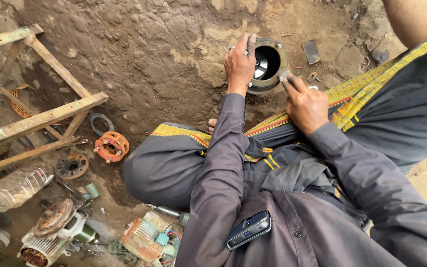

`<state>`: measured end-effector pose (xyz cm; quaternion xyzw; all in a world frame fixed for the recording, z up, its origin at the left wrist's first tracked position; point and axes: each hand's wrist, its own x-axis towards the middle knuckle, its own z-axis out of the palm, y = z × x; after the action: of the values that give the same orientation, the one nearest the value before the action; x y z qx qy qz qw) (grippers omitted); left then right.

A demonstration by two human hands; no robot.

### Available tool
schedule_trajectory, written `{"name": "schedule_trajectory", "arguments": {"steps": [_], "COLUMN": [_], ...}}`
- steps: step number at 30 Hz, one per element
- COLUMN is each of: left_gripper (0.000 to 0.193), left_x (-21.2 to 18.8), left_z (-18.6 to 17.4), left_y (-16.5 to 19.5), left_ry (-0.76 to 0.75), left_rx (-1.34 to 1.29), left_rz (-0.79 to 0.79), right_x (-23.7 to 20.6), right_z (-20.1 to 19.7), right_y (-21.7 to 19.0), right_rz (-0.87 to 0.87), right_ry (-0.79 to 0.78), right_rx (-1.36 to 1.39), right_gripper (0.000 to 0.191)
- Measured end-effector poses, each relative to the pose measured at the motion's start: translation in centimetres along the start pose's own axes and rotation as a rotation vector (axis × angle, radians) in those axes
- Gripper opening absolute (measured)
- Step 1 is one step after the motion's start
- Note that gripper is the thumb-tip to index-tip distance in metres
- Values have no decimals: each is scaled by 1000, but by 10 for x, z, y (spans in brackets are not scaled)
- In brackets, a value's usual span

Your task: The person sits on the ground holding a pump housing with an impeller inside, and repeatedly scrapes the flat rim of the housing with a small flat metal tool, working around the edge. At the end the person turns toward a water channel beside the work area.

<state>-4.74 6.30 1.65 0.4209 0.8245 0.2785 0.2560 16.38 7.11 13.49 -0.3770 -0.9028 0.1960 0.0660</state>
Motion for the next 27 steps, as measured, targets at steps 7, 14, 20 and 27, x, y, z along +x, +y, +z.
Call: {"name": "schedule_trajectory", "arguments": {"steps": [7,14,20,27], "left_gripper": [44,43,41,41], "left_x": [-4,0,1,7], "left_z": [-5,-3,-1,-3], "left_y": [2,-3,-6,-10], "left_ry": [12,60,101,97], "left_rx": [-8,-22,14,1], "left_rz": [-16,43,26,58], "right_x": [4,4,13,17], "right_z": [0,5,6,3], "right_y": [-3,-2,-6,-10], "right_rz": [24,-2,-18,-21], "right_ry": [40,26,14,-21], "right_rx": [65,22,-6,31], "right_gripper": [41,44,40,42]}}
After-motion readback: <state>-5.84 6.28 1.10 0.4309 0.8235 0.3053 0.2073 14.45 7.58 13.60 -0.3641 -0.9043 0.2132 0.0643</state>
